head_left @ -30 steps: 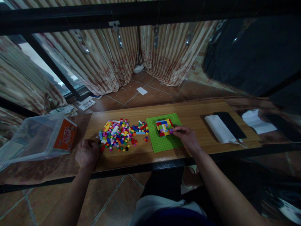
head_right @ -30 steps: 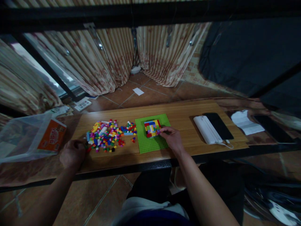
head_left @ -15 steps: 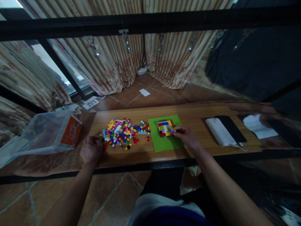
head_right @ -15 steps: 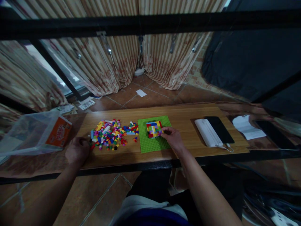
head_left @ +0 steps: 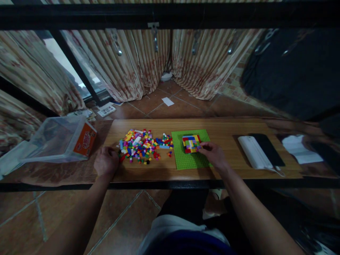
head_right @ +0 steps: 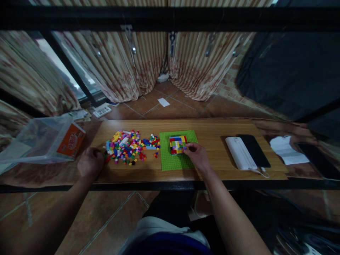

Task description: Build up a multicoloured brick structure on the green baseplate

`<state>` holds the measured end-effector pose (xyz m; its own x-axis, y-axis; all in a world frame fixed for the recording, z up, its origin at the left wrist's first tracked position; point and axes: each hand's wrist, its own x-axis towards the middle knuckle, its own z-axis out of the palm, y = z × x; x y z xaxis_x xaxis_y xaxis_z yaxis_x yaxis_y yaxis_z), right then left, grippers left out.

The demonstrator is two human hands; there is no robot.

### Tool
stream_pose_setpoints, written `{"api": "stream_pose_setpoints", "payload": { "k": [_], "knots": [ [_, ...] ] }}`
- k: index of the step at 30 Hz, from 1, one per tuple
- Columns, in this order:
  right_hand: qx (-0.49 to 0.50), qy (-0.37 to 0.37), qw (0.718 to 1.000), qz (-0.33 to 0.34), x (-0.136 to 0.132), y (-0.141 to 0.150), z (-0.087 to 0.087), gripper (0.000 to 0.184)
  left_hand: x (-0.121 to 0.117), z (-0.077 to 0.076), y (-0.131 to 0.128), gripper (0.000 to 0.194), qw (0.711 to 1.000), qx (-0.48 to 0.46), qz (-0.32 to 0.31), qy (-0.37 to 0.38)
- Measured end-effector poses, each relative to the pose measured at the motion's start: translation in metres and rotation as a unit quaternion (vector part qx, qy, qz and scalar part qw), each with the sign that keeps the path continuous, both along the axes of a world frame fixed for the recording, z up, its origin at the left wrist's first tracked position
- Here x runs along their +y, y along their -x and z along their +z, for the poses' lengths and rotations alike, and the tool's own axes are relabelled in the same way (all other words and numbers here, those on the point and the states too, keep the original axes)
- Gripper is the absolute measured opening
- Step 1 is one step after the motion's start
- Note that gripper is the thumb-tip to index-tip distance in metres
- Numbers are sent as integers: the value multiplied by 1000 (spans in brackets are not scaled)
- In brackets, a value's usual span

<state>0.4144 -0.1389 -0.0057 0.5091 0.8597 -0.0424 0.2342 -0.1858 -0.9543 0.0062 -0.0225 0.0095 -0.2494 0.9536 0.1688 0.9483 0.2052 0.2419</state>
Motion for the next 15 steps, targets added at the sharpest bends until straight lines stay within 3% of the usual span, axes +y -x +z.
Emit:
{"api": "stream_pose_setpoints", "payload": {
  "k": [11, 15],
  "knots": [
    [-4, 0, 999, 33, -3, -6, -5, 33, 2, -8, 5, 22, 1000, -2, -18, -22],
    [-86, -20, 996, -22, -12, 2, -1, 36, 2, -9, 5, 22, 1000, -3, -13, -19]
  ]
}}
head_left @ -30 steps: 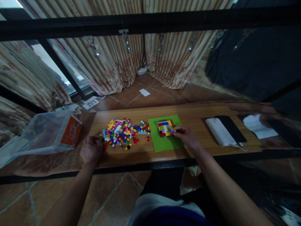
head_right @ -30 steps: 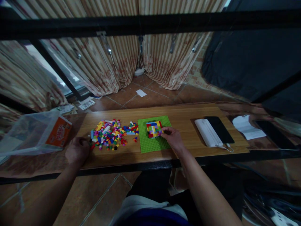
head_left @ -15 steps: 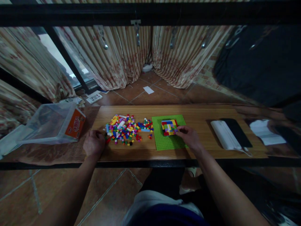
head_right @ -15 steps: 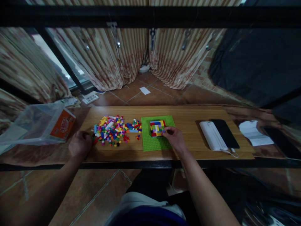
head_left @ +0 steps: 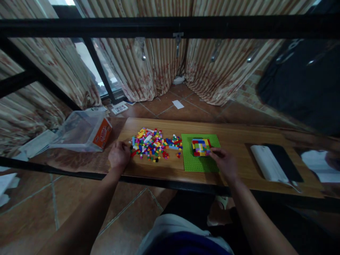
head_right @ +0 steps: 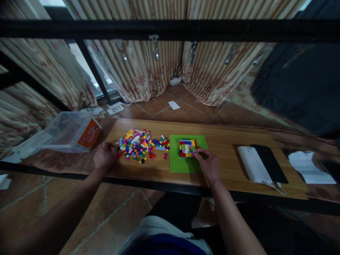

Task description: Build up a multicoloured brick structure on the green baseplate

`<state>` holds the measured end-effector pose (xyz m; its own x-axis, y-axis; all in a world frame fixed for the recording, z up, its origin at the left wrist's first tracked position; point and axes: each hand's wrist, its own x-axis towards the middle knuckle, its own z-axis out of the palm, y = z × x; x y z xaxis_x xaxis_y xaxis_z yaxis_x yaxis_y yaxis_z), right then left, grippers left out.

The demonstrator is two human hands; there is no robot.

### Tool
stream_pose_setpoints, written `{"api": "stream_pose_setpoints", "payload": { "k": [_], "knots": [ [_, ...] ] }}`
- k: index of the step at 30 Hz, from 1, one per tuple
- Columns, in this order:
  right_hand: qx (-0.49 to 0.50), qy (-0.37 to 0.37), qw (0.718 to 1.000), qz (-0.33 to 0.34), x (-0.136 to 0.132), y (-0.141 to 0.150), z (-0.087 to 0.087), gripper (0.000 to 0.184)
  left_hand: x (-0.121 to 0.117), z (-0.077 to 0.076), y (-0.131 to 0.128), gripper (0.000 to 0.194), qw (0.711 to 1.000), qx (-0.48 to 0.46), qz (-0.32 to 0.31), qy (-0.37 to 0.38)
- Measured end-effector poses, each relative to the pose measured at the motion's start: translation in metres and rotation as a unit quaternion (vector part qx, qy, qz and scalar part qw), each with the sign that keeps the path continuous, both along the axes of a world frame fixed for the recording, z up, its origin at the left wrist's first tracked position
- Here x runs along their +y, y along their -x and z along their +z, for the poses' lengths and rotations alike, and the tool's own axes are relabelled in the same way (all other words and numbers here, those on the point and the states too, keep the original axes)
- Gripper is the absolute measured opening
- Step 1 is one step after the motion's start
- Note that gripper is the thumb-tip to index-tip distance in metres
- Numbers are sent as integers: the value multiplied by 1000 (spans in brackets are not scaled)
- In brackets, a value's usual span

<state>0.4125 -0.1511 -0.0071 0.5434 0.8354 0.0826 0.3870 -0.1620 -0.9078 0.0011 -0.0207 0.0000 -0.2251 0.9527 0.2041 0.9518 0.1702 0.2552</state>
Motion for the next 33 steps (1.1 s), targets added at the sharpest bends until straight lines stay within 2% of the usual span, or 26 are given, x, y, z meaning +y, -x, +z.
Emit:
{"api": "stream_pose_setpoints", "payload": {
  "k": [3, 6, 8, 12, 16, 19, 22, 25, 29, 33],
  "knots": [
    [-150, -51, 986, -45, -8, 24, 10, 30, 0, 0, 0, 22, 1000, -2, 4, 6],
    [-178, -65, 981, 41, -11, 61, 17, 24, 0, 1, -1, 23, 1000, -4, 7, 12],
    [-205, -41, 974, 92, -8, 85, 16, 23, 0, 0, -1, 23, 1000, -2, 11, 15],
    [-275, 43, 954, 112, 3, 119, 9, 25, 0, -1, -1, 23, 1000, 4, 14, 18],
    [-338, 92, 932, 92, 11, 131, 5, 21, 0, -1, 0, 22, 1000, 2, 15, 19],
    [-355, 92, 927, 82, 14, 135, 4, 18, 0, -2, 0, 22, 1000, 5, 14, 12],
    [-353, 80, 928, 86, 16, 138, 4, 18, 1, -4, 1, 22, 1000, 7, 11, 3],
    [-316, 57, 941, 103, 14, 139, 6, 18, 2, -5, 3, 21, 1000, 10, 5, -1],
    [-179, 16, 976, 123, 2, 133, 12, 18, 2, -5, 3, 20, 1000, 8, 6, -4],
    [-46, 7, 996, 73, -13, 110, 17, 19, 2, -3, 2, 21, 1000, 8, 9, -5]
  ]
}}
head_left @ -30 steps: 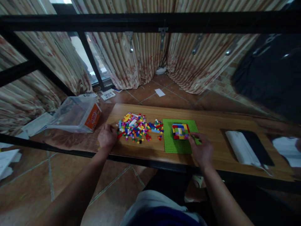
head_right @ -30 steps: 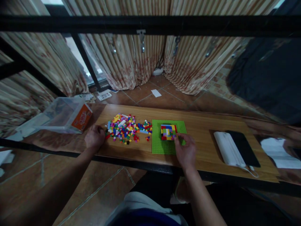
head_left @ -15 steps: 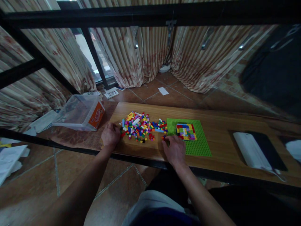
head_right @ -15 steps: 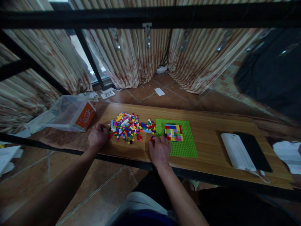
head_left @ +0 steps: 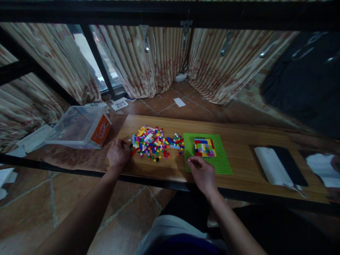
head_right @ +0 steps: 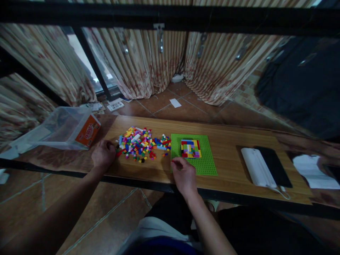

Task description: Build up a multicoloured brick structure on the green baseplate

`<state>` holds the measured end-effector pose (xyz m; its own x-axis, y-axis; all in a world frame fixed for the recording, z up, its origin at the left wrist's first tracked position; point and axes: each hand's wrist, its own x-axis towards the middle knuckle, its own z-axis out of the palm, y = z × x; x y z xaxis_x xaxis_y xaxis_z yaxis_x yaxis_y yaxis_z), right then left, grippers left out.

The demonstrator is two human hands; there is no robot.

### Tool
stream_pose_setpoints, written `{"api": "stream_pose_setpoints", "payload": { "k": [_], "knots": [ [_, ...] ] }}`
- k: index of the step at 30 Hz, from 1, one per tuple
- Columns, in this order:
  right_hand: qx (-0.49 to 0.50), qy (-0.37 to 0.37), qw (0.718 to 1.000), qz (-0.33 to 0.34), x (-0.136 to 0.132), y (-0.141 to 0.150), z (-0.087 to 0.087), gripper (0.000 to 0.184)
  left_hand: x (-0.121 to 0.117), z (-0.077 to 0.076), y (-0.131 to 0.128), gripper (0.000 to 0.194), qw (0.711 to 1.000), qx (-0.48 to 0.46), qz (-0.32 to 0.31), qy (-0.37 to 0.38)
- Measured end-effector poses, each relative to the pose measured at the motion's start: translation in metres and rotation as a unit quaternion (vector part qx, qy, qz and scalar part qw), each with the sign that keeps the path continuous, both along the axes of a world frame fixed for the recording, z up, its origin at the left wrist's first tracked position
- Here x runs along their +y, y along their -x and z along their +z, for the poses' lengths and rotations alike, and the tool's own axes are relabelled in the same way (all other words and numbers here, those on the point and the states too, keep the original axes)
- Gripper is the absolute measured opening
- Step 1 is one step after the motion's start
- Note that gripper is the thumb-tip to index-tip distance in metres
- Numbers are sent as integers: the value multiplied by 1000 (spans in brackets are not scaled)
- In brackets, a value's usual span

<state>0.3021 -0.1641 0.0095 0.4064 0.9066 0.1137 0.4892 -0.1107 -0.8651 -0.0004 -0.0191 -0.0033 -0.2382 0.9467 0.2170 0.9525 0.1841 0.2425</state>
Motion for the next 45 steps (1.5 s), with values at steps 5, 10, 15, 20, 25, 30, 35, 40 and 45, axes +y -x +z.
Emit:
{"api": "stream_pose_setpoints", "payload": {
  "k": [5, 10, 15, 20, 25, 30, 35, 40, 45],
  "knots": [
    [3, -37, 997, -75, -6, -48, 5, 25, -1, 1, -1, 20, 1000, -2, -5, 0],
    [-85, -42, 992, -78, 1, -82, 12, 30, -2, 3, -2, 20, 1000, -3, -5, 9],
    [-163, -35, 985, -39, 9, -87, 14, 31, -2, 4, -2, 20, 1000, -7, -2, 13],
    [-217, -15, 976, -25, 18, -85, 10, 29, -1, 3, -1, 21, 1000, -12, 0, 14],
    [-272, 38, 960, -49, 30, -85, 10, 23, -1, 4, -2, 21, 1000, -14, 0, 13],
    [-267, 46, 959, -87, 37, -83, 7, 19, -1, 4, -2, 20, 1000, -12, 1, 12],
    [-233, 53, 965, -109, 40, -80, 3, 18, -1, 4, -2, 19, 1000, -12, 2, 10],
    [-180, 73, 976, -99, 40, -84, 5, 14, -2, 4, -3, 20, 1000, -13, 3, 5],
    [-83, 58, 991, -87, 34, -94, 7, 20, -2, 5, -3, 20, 1000, -14, 3, 15]
  ]
}}
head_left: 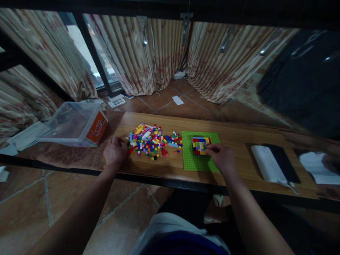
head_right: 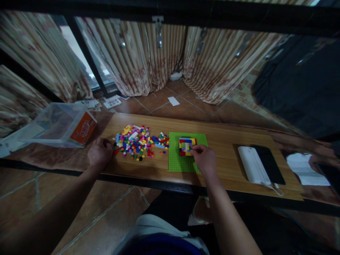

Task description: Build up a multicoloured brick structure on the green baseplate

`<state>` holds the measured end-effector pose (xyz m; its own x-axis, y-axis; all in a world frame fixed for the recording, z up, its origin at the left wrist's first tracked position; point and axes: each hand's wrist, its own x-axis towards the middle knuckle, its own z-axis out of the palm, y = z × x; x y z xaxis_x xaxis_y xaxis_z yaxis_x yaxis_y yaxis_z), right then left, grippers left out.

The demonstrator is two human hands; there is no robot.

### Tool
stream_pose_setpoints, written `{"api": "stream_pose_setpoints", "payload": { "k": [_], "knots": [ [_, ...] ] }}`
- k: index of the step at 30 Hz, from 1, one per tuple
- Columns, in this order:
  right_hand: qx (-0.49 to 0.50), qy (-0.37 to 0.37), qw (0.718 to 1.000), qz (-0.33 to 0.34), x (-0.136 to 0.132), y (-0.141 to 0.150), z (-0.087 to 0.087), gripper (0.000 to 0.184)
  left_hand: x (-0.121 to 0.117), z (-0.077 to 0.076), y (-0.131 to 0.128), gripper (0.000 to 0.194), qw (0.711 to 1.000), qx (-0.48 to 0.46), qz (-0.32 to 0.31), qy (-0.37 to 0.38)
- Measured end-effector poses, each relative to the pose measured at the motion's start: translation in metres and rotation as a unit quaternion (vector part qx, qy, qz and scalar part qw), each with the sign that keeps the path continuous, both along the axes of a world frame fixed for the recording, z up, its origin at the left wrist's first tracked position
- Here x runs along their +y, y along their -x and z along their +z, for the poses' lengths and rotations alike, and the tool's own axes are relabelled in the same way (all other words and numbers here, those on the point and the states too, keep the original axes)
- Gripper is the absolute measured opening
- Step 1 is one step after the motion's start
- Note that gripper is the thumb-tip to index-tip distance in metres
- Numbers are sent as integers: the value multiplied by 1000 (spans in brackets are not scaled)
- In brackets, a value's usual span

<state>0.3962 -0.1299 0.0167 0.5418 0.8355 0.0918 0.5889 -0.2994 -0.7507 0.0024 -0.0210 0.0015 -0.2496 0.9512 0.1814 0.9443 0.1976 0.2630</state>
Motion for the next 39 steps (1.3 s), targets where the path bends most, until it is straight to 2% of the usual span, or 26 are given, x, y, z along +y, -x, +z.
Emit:
{"api": "stream_pose_setpoints", "payload": {
  "k": [4, 7, 14, 24, 31, 35, 37, 39],
  "knots": [
    [4, -33, 998, -44, -4, -4, 3, 29, 1, -1, 1, 20, 1000, 5, -2, -1],
    [-24, -25, 998, -52, -4, -3, 3, 34, 1, -1, 0, 21, 1000, 6, 1, -2],
    [-52, -13, 996, -77, -1, -1, -12, 45, -1, 2, -1, 22, 1000, 1, 0, 6],
    [1, -32, 996, -81, 3, -4, -21, 41, 0, 0, 0, 22, 1000, 1, 4, 0],
    [20, -34, 997, -69, -2, -1, -17, 39, 1, -2, 1, 21, 1000, 0, 3, -5],
    [-33, -64, 995, -76, -12, 12, -9, 37, 0, -3, 1, 22, 1000, -1, -4, -7],
    [-67, -98, 991, -54, -15, 25, -2, 33, 0, -4, 1, 22, 1000, 0, -4, -2],
    [-89, -129, 988, 1, -16, 41, 3, 27, 0, -3, 1, 22, 1000, -2, 1, 1]
  ]
}}
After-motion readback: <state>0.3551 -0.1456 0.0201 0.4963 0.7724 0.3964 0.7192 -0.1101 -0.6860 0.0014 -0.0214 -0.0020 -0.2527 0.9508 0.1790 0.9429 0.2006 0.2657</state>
